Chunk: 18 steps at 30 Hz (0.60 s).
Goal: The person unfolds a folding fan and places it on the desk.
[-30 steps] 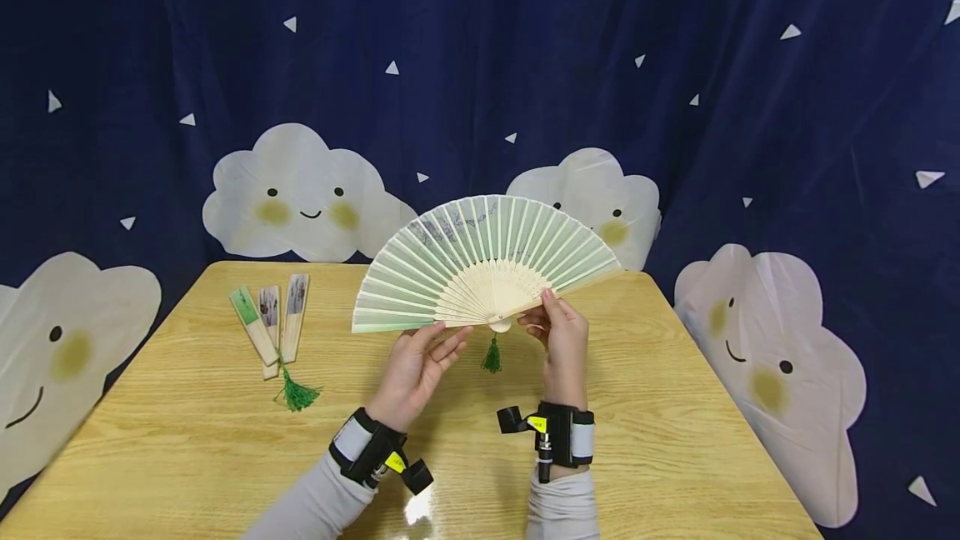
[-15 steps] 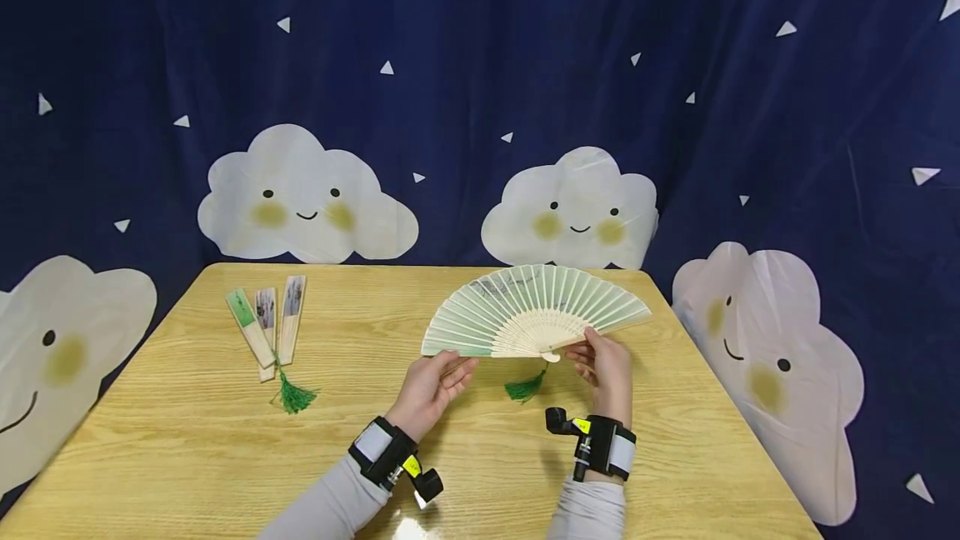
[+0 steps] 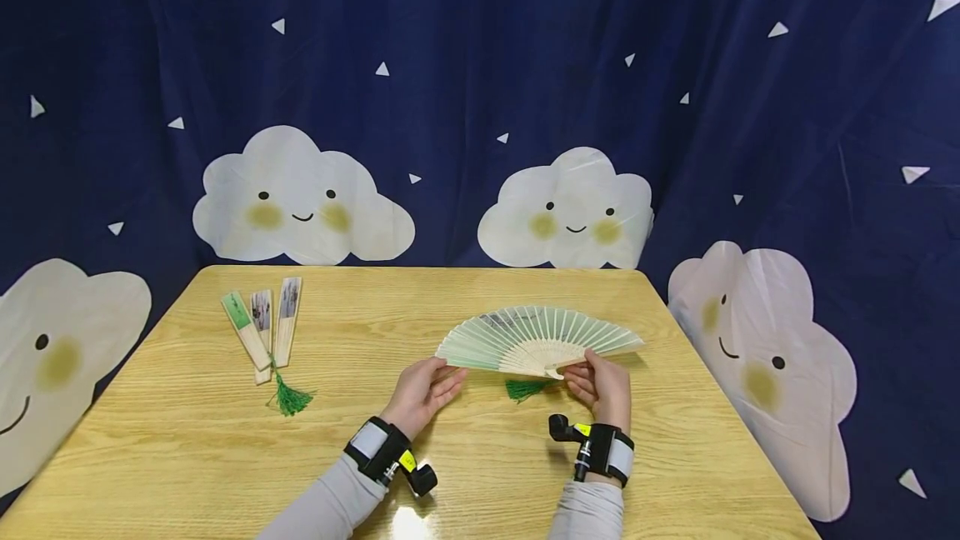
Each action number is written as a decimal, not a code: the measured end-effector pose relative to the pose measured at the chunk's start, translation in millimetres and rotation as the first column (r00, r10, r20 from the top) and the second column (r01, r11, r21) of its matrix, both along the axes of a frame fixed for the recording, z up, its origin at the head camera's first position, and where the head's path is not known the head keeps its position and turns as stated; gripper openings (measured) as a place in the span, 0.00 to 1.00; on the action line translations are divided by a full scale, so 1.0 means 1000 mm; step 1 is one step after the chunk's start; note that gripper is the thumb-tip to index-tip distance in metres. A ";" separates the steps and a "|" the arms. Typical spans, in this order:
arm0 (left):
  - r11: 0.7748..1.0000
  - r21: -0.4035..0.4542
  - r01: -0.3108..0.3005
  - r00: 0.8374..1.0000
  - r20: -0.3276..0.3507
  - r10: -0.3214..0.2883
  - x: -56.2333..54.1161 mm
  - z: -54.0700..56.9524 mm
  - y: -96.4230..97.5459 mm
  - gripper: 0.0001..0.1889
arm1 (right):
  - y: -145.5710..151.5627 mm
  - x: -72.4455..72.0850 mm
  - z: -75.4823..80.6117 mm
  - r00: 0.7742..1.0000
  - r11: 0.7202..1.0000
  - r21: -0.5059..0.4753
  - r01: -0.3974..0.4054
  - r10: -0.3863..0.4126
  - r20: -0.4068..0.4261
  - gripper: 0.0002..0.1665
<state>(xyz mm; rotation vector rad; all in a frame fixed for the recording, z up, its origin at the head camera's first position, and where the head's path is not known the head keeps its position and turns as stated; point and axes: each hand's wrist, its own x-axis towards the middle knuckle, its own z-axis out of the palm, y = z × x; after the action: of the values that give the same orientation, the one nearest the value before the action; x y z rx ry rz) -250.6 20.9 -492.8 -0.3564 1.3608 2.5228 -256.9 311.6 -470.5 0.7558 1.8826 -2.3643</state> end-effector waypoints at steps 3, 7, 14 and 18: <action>1.000 -0.001 -0.010 1.000 0.001 0.010 -0.002 -0.002 -0.002 0.13 | 0.000 0.000 -0.002 1.000 1.000 0.028 -0.007 0.007 0.019 0.17; 1.000 -0.007 -0.019 1.000 -0.008 0.019 -0.006 -0.005 -0.006 0.16 | 0.002 0.001 -0.004 0.999 0.998 0.059 -0.008 0.006 0.038 0.18; 0.997 -0.077 0.009 1.000 -0.022 -0.010 -0.014 -0.005 -0.015 0.16 | 0.011 0.004 -0.005 0.995 0.993 0.119 -0.009 -0.003 0.099 0.17; 0.968 -0.250 0.004 0.998 -0.067 -0.021 -0.013 -0.002 -0.019 0.18 | 0.018 0.010 -0.002 0.991 0.977 0.186 0.102 -0.116 0.066 0.14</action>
<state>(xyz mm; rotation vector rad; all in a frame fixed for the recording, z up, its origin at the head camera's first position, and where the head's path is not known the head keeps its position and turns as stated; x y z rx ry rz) -263.3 2.2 -494.5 -0.3088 1.7075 2.3769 -247.0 329.6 -472.6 0.9737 2.0977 -2.2074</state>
